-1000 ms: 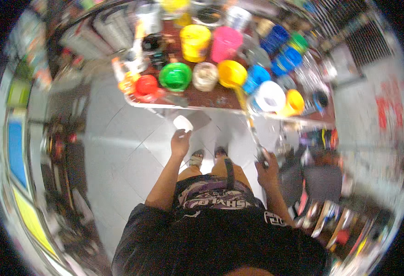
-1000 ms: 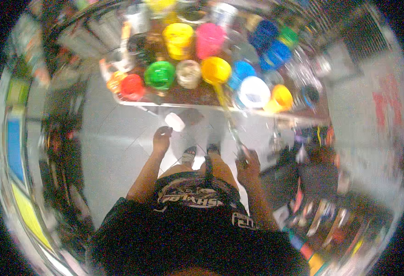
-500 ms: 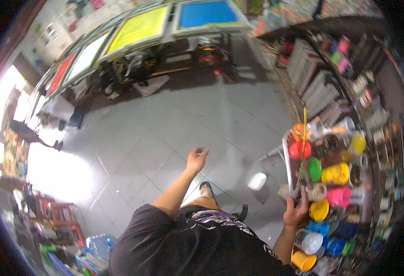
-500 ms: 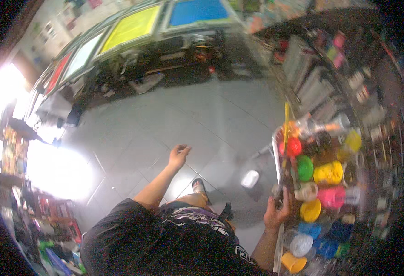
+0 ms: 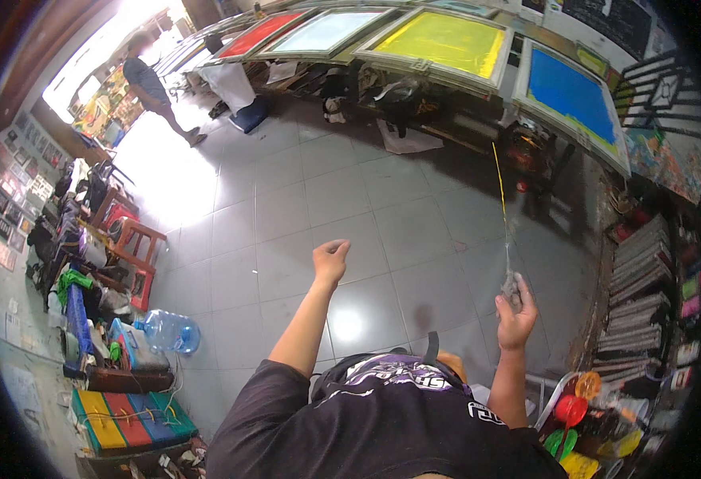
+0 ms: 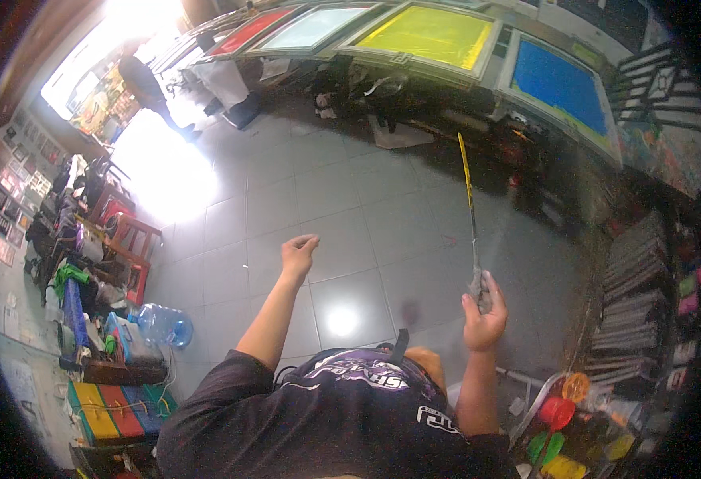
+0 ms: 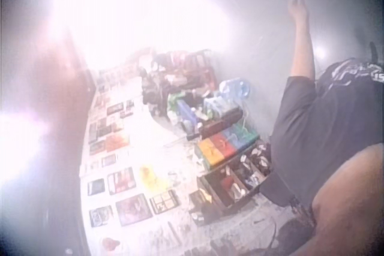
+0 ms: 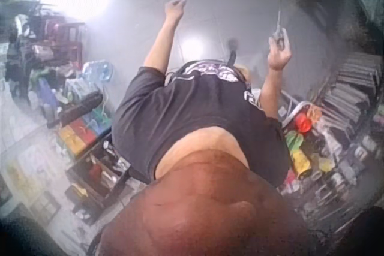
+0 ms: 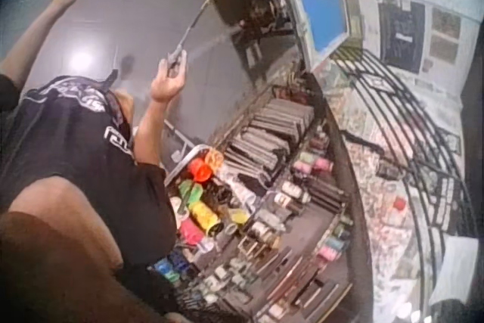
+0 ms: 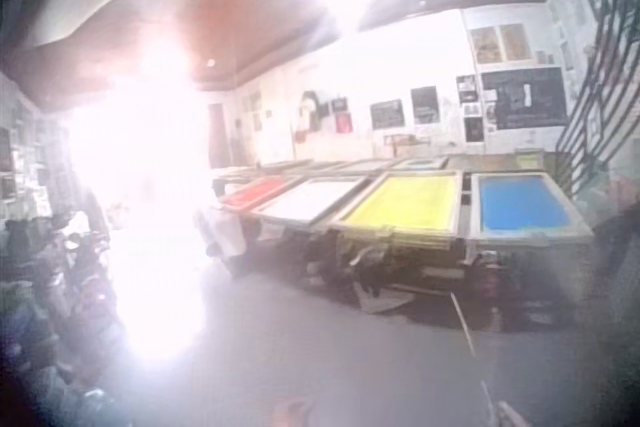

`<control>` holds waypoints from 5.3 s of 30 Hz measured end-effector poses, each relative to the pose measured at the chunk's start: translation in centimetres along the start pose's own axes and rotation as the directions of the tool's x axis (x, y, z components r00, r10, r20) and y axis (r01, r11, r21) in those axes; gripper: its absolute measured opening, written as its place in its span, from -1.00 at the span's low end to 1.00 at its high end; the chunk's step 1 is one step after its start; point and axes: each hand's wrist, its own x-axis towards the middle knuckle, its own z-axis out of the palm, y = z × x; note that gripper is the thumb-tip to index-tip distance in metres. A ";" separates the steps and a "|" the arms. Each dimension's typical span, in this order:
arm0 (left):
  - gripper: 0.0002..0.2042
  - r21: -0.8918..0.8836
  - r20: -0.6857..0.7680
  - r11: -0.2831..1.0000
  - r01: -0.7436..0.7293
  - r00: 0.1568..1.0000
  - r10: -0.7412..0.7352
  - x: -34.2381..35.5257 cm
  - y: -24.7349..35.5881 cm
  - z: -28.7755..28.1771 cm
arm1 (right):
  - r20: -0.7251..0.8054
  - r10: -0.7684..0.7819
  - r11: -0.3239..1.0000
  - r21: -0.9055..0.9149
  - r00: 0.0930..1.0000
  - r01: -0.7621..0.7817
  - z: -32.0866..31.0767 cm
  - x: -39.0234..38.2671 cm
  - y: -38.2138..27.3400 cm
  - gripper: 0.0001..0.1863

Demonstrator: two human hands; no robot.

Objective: The person applies yellow ink to a screen printing frame using a squeegee, repeatedly spreading the ink across the mesh. They walk between the ink station and the frame, reload the squeegee, and adjust the frame position.

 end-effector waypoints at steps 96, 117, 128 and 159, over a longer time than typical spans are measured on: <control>-0.45 0.772 -0.014 0.557 -0.306 0.868 0.496 66.2 23.8 27.0 | -0.116 0.422 0.170 -0.964 0.899 -0.204 22.7 61.0 -11.8 -0.68; -0.43 0.783 -0.034 0.547 -0.296 0.858 0.513 65.9 24.0 27.1 | -0.017 0.427 0.086 -0.995 0.904 -0.060 23.1 69.3 -8.1 -0.70; -0.42 0.779 -0.030 0.551 -0.300 0.860 0.510 66.0 23.9 27.0 | -0.107 0.003 0.422 -0.901 0.994 -0.098 18.1 61.9 -10.2 -0.61; -0.37 0.813 -0.024 0.521 -0.258 0.880 0.473 66.1 23.8 26.9 | -0.226 0.335 0.249 -0.915 0.915 -0.318 19.8 51.7 -11.7 -0.61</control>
